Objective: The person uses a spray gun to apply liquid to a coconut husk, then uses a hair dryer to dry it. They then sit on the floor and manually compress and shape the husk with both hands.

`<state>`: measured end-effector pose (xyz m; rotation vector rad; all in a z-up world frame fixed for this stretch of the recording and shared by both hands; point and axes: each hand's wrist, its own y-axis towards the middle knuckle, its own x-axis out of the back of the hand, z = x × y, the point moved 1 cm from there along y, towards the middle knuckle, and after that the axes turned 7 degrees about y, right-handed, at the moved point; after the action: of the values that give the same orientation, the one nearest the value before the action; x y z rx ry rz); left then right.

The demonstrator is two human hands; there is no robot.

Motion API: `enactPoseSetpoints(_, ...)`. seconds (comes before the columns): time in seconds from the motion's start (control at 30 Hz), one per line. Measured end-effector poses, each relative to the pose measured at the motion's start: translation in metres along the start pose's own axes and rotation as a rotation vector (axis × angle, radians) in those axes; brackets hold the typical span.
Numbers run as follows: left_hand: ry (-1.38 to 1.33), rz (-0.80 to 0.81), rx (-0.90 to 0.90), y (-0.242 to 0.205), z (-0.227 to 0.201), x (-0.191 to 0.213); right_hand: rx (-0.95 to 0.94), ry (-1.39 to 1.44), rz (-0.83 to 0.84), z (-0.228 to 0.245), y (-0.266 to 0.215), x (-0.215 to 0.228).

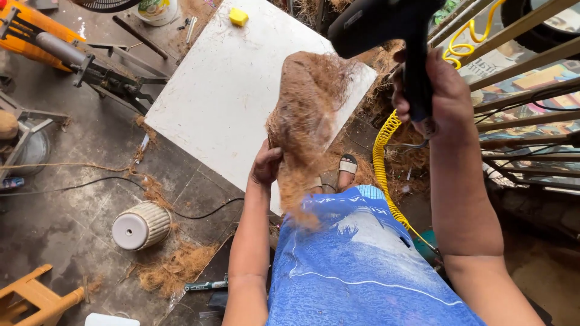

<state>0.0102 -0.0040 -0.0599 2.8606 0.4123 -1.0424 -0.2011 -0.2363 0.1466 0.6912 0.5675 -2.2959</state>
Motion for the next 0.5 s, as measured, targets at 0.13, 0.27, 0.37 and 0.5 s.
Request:
enactPoseSetpoints(0.13, -0.017, -0.012, -0.003, -0.015, -0.004, 0.006, -0.131, 0.167, 0.033, -0.009, 0.004, 0.033)
enactPoseSetpoints(0.27, -0.042, -0.026, 0.002, -0.029, -0.009, 0.008, -0.107, 0.231, 0.051, -0.019, -0.003, 0.036)
enactPoseSetpoints(0.37, -0.066, -0.026, 0.011, -0.035, -0.008, 0.011, -0.131, 0.258, 0.053, -0.027, -0.008, 0.040)
enactPoseSetpoints(0.5, -0.094, -0.019, 0.022, -0.040, -0.006, 0.017, -0.109, 0.250, 0.036, -0.026, -0.012, 0.034)
